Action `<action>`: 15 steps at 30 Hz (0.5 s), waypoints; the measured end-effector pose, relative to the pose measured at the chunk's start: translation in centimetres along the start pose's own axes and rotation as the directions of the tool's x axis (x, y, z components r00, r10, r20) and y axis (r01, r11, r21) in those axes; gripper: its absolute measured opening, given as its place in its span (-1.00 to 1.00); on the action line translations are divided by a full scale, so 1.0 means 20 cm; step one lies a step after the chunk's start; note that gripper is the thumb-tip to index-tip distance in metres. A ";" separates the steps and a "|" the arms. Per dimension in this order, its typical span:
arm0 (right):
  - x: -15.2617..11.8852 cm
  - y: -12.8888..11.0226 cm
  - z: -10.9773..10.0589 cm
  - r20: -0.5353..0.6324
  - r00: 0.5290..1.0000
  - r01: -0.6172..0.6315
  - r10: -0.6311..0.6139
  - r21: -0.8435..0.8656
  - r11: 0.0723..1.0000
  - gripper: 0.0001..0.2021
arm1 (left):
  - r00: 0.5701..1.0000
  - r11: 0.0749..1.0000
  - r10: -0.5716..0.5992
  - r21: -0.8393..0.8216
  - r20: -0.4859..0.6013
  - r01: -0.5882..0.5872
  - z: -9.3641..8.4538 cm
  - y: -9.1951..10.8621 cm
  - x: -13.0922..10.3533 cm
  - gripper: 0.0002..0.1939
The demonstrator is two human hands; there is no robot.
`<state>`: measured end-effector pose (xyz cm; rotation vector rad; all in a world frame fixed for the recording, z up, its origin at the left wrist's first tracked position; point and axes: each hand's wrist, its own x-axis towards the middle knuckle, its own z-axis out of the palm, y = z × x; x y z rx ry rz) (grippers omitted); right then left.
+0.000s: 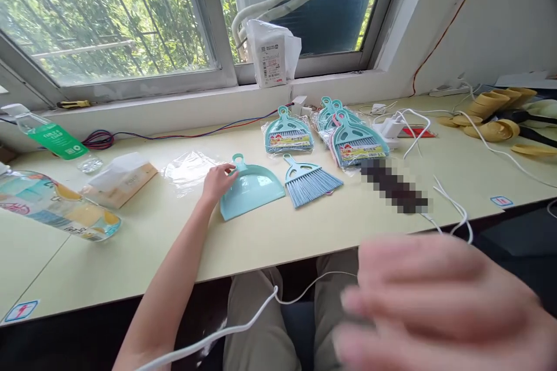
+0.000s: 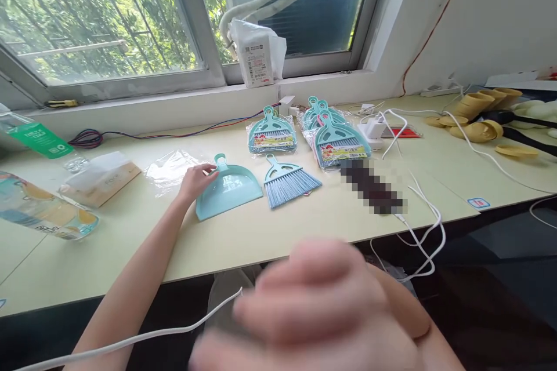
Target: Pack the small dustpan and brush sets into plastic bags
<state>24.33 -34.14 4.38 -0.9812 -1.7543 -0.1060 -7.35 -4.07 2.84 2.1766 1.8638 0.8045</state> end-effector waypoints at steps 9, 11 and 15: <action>0.77 0.72 0.68 0.512 0.756 -0.007 0.407 -0.615 0.789 -0.78 | 0.997 0.984 -0.059 -0.164 0.055 0.067 0.00 -0.01 -0.01 -0.73; 0.76 0.80 0.71 0.551 0.692 0.013 0.467 -0.656 0.754 -0.76 | 0.997 0.976 -0.059 -0.206 0.047 0.067 0.00 -0.01 -0.01 -0.73; 0.83 0.84 0.74 0.601 0.597 -0.006 0.531 -0.659 0.752 -0.77 | 0.996 0.958 -0.086 -0.271 0.023 0.089 0.02 -0.03 0.01 -0.73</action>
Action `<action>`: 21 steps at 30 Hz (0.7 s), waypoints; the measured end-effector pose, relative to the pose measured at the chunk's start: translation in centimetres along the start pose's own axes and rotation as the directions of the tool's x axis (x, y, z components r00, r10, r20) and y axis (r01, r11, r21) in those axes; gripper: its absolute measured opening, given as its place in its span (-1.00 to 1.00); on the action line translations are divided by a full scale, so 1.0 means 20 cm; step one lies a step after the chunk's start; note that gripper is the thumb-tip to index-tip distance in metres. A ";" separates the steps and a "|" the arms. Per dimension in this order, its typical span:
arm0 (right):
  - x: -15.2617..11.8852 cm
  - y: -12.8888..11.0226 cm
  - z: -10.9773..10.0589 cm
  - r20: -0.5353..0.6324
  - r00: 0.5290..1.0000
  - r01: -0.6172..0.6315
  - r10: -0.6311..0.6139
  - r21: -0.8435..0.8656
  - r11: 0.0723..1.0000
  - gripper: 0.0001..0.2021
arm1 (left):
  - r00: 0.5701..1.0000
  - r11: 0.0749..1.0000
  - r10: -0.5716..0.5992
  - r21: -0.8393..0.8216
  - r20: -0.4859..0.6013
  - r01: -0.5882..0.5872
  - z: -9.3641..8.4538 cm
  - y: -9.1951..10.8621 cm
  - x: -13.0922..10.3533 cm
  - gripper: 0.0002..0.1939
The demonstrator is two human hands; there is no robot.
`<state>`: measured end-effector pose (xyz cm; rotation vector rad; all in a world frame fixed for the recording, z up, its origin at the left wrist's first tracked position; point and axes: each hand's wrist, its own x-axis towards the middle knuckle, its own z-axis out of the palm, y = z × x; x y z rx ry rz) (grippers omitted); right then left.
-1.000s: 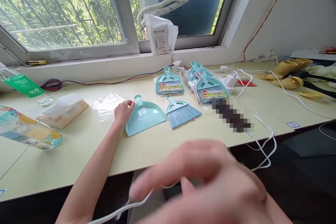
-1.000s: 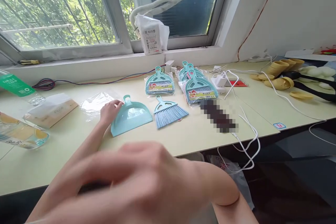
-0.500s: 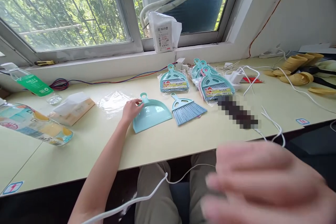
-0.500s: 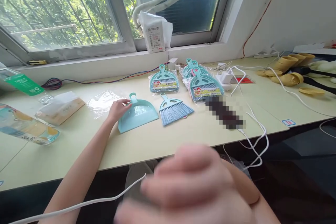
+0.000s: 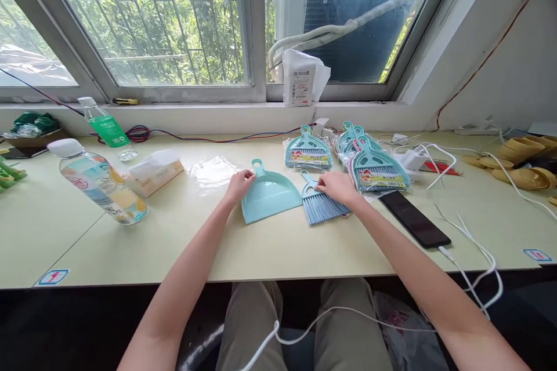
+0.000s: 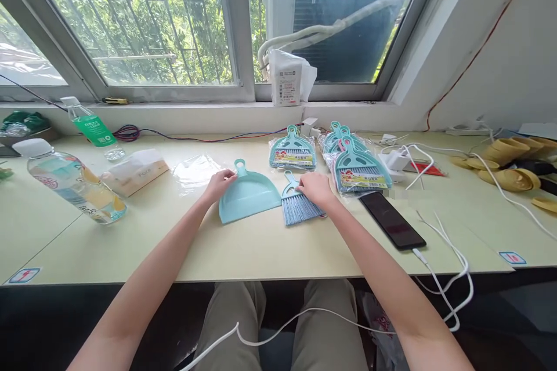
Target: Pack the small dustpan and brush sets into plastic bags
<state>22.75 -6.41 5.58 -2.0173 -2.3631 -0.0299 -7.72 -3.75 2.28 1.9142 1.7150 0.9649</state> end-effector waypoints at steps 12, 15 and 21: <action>0.11 0.13 0.04 0.030 0.999 0.011 -0.018 0.217 0.976 -0.84 | 1.000 0.996 -0.015 -0.089 0.015 0.016 0.01 -0.03 0.01 -0.72; 0.14 0.17 0.04 0.013 1.000 0.006 -0.013 0.439 0.899 -0.78 | 0.999 0.991 -0.048 -0.123 0.022 0.051 0.00 -0.02 0.01 -0.71; 0.09 0.18 -0.14 -0.020 0.985 0.096 -0.170 0.888 0.450 -0.67 | 0.994 0.955 -0.096 -0.278 0.050 0.106 -0.01 0.01 -0.01 -0.65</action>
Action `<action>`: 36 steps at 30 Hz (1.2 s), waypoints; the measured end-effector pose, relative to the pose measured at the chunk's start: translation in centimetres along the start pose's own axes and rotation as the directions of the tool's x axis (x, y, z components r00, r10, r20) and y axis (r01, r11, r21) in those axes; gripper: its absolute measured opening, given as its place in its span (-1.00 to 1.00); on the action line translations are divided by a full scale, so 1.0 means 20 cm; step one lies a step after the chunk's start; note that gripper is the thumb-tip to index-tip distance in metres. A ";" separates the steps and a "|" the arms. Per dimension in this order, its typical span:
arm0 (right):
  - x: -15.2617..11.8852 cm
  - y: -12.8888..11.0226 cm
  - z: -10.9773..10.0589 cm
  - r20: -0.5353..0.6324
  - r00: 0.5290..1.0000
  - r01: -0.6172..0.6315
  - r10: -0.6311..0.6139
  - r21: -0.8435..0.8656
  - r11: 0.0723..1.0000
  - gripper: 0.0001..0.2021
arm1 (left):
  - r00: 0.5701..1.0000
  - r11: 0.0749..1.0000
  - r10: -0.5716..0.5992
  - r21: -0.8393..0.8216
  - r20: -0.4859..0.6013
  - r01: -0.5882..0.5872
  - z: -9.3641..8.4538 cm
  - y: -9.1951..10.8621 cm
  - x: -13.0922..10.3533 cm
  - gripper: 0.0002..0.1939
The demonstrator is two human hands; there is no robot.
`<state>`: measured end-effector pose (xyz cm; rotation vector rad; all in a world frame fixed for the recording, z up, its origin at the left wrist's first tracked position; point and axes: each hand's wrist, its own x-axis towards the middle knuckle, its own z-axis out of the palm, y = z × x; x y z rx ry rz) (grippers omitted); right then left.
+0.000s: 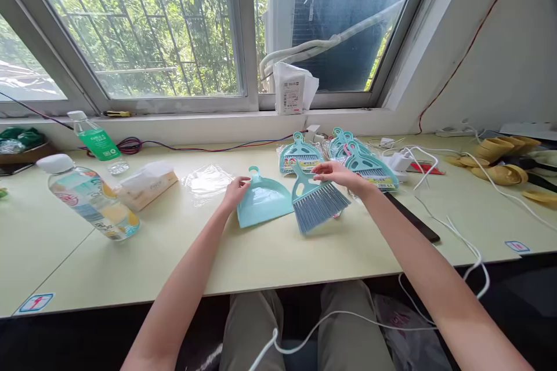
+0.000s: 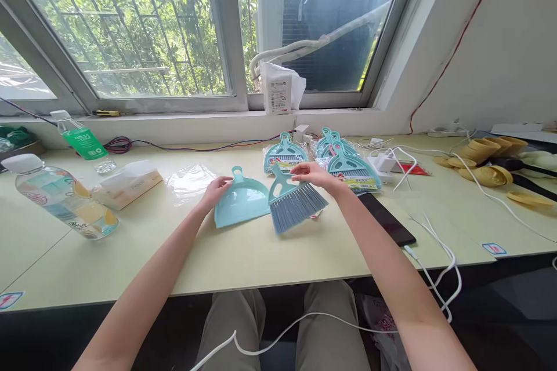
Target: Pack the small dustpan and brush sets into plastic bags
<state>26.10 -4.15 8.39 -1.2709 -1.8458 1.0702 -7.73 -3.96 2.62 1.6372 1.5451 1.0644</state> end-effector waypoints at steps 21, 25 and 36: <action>0.04 -0.05 0.50 -0.298 0.909 0.249 -0.290 -0.168 0.954 -0.66 | 0.924 0.955 -0.036 -0.259 0.380 0.144 0.11 0.20 -0.15 -0.45; 0.03 -0.03 0.46 0.090 0.993 0.061 -0.081 0.207 0.976 -0.55 | 0.917 0.973 -0.025 -0.199 0.397 0.113 0.11 0.23 -0.16 -0.51; 0.05 0.06 0.57 0.070 0.996 -0.088 0.060 0.518 0.851 -0.64 | 0.920 0.973 -0.052 -0.188 0.390 0.135 0.14 0.22 -0.14 -0.59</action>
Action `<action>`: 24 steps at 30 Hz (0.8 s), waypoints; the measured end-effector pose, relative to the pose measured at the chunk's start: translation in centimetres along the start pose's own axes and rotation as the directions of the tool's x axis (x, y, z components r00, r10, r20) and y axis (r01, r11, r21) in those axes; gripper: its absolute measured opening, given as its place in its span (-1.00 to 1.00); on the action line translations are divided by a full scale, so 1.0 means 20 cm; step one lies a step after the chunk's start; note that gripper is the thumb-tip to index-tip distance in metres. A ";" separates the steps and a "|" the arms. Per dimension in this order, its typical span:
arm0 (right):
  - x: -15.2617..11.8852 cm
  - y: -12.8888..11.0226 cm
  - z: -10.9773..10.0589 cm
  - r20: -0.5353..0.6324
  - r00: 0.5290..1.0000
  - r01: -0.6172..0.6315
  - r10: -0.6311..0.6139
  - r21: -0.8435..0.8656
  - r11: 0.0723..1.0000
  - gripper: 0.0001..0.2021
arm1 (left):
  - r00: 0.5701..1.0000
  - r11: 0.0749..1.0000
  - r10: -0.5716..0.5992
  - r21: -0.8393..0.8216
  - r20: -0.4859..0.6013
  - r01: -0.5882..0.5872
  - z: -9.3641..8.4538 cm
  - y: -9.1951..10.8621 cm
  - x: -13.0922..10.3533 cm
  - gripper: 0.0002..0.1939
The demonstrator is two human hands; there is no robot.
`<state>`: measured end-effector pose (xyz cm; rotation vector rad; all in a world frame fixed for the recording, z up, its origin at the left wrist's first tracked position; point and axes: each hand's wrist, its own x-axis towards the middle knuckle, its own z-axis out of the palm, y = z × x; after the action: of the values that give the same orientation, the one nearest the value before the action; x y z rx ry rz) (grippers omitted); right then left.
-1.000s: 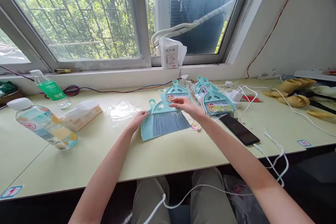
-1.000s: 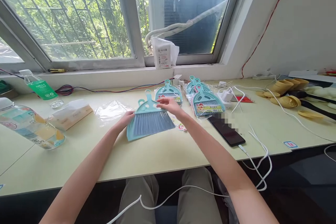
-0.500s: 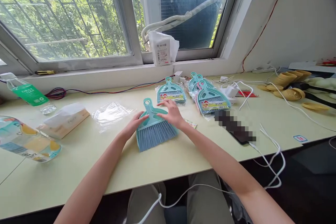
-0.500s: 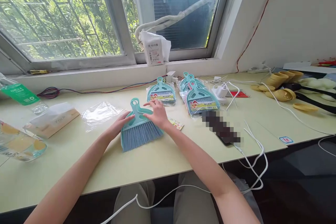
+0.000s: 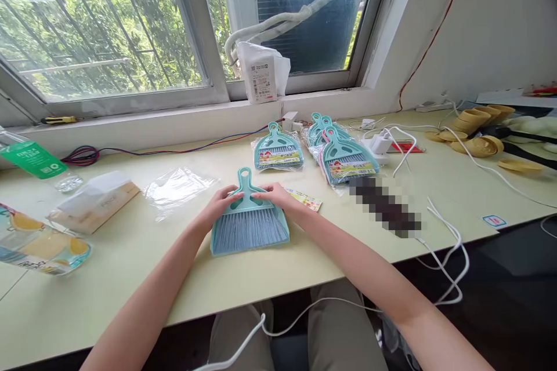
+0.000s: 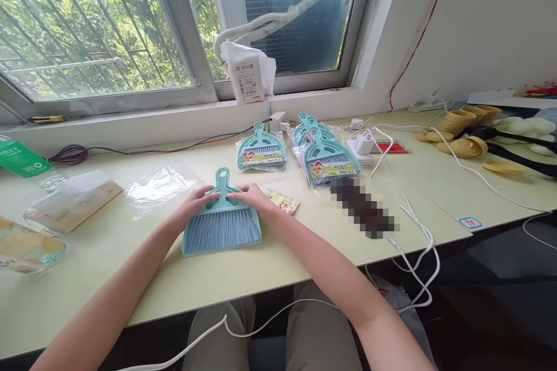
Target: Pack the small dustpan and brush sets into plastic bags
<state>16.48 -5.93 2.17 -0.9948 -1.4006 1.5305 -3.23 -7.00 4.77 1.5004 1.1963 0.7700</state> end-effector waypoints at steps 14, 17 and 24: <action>-0.02 -0.02 0.06 -0.089 0.995 0.046 -0.038 0.089 0.995 -0.66 | 0.999 0.998 0.008 -0.062 -0.037 -0.011 0.01 0.04 -0.02 -0.61; -0.02 -0.01 0.05 -0.082 0.995 0.059 -0.052 0.082 0.995 -0.66 | 0.998 0.997 -0.012 -0.083 -0.054 0.007 0.01 0.03 -0.01 -0.59; -0.03 -0.07 -0.01 0.035 0.999 -0.006 0.008 -0.060 0.998 -0.65 | 0.995 0.997 -0.031 -0.075 -0.090 0.024 0.04 0.04 -0.01 -0.56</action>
<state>16.95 -6.34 3.60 -1.0139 -1.4764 1.5256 -2.42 -7.45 5.32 1.3980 1.2406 0.8633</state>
